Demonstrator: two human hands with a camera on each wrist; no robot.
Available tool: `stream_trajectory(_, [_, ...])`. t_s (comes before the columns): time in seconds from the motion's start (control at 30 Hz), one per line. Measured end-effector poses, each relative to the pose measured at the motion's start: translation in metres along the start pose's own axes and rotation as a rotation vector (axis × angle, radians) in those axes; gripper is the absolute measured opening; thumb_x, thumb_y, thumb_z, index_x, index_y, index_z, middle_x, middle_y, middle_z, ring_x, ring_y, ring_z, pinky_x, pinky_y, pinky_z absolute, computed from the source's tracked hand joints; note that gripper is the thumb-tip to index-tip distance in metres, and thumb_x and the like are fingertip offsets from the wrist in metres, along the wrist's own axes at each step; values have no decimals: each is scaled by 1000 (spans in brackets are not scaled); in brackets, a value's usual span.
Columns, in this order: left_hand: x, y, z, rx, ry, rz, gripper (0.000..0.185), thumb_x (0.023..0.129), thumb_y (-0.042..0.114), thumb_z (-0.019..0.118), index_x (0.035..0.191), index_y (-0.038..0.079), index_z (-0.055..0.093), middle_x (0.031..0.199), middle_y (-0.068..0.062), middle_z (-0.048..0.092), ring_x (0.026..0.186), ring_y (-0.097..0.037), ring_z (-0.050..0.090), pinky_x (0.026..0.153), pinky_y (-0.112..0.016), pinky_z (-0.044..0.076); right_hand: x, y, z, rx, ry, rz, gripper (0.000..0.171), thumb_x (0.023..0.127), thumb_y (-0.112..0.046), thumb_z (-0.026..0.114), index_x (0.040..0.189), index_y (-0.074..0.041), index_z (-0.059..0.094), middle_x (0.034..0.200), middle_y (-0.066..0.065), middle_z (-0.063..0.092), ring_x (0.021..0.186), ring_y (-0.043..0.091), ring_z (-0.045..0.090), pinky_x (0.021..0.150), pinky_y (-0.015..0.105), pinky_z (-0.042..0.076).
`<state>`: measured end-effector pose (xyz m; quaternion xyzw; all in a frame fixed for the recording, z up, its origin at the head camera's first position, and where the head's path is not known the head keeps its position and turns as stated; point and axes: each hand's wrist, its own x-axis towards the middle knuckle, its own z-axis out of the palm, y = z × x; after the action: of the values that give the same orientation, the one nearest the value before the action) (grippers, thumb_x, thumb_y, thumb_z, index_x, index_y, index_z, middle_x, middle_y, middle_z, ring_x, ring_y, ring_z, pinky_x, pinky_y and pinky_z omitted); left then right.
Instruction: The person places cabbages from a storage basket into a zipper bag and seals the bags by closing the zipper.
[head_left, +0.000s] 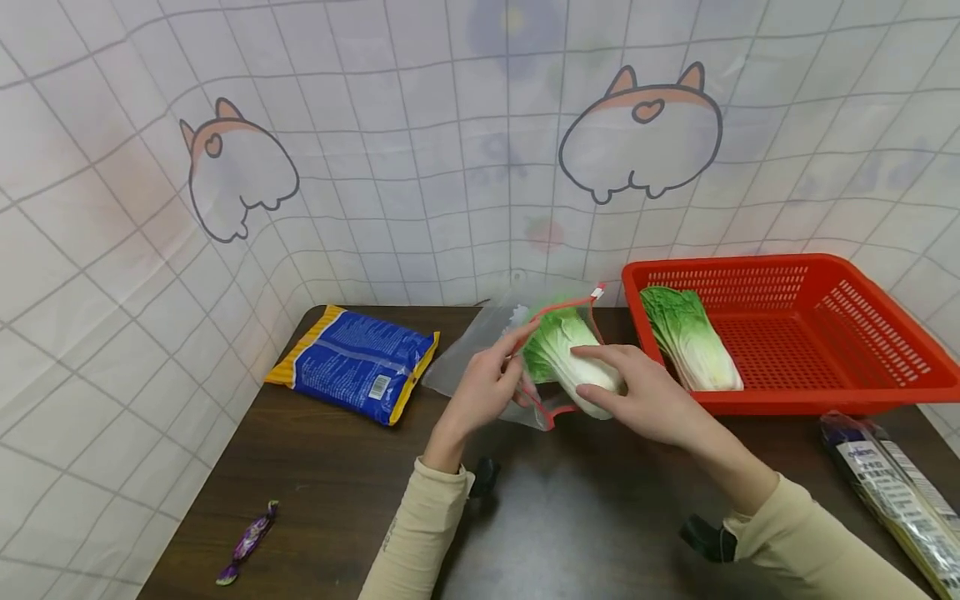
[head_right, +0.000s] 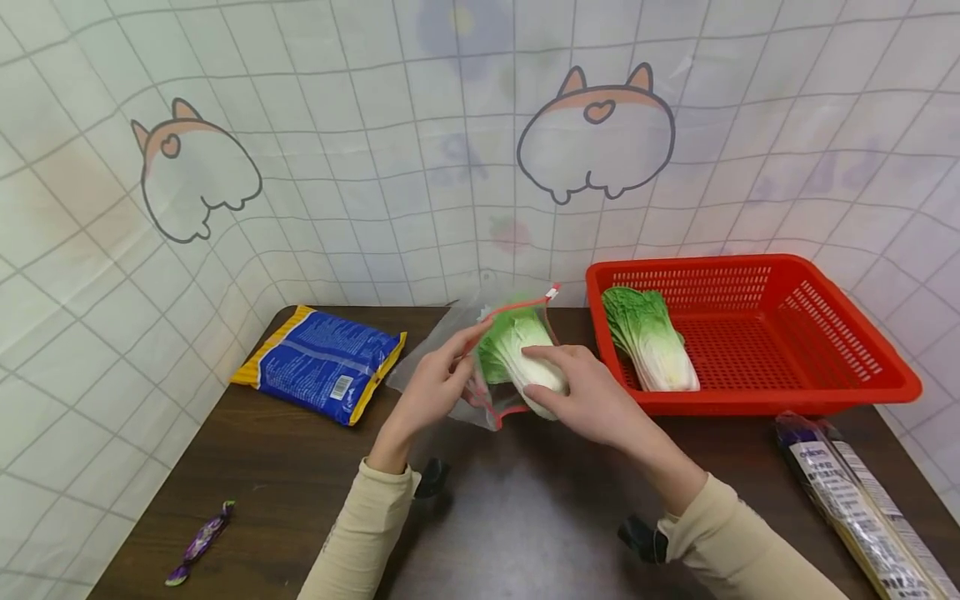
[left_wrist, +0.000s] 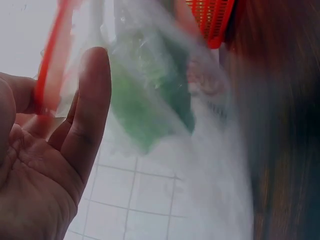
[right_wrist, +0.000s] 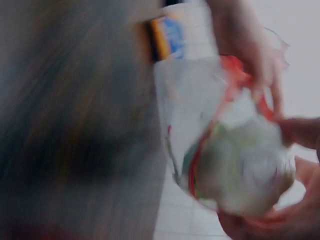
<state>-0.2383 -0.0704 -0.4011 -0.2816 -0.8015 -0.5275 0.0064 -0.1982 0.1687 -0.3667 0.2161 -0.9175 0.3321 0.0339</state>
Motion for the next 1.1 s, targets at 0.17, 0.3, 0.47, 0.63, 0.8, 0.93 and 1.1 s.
stream_trajectory(0.17, [2, 0, 2, 5, -21, 13, 50, 103, 6, 37, 150, 25, 41, 64, -4, 62, 51, -18, 61, 51, -33, 52, 1, 0, 5, -20, -22, -21, 47, 94, -29, 67, 137, -13, 57, 134, 21, 52, 120, 37, 49, 85, 51, 48])
stream_trajectory(0.3, [4, 0, 2, -14, -22, 11, 50, 104, 5, 38, 150, 22, 41, 68, -7, 64, 53, -24, 62, 55, -38, 55, 3, 2, 3, 70, -51, 36, 49, 95, -32, 64, 140, -14, 54, 135, 18, 52, 116, 34, 51, 84, 47, 48])
stream_trajectory(0.47, [1, 9, 0, -52, 7, -7, 50, 103, 0, 37, 150, 14, 40, 69, -16, 64, 56, -35, 63, 57, -48, 55, 5, 7, 6, 282, -39, 213, 60, 93, -45, 65, 142, -17, 47, 130, 13, 55, 105, 30, 58, 77, 36, 50])
stream_trajectory(0.63, [-5, 30, -5, -66, 55, -17, 50, 102, -3, 36, 150, 11, 39, 72, -20, 66, 57, -36, 64, 55, -50, 54, 2, 12, 20, 89, 78, 130, 57, 91, -42, 68, 136, -10, 55, 119, 13, 61, 96, 26, 60, 71, 34, 49])
stream_trajectory(0.8, [-5, 36, -3, -65, 51, -15, 49, 102, -1, 37, 149, 11, 41, 80, -24, 66, 58, -38, 64, 55, -49, 54, 0, 11, 28, -58, 140, 40, 48, 93, -36, 68, 133, -12, 61, 116, 15, 63, 98, 27, 58, 75, 42, 50])
stream_trajectory(0.93, [-3, 28, 3, -32, -4, 26, 51, 101, -3, 36, 149, 11, 41, 71, -16, 66, 56, -30, 64, 56, -42, 55, 4, 7, 31, -78, 233, 39, 46, 94, -34, 66, 134, -12, 61, 120, 17, 60, 96, 29, 61, 75, 46, 52])
stream_trajectory(1.1, [2, 5, 11, -16, -10, 23, 53, 101, 2, 37, 151, 20, 39, 69, -4, 64, 53, -17, 62, 55, -30, 55, 9, 5, 30, 84, 158, 94, 49, 96, -38, 62, 139, -14, 57, 115, 12, 62, 84, 20, 60, 68, 37, 49])
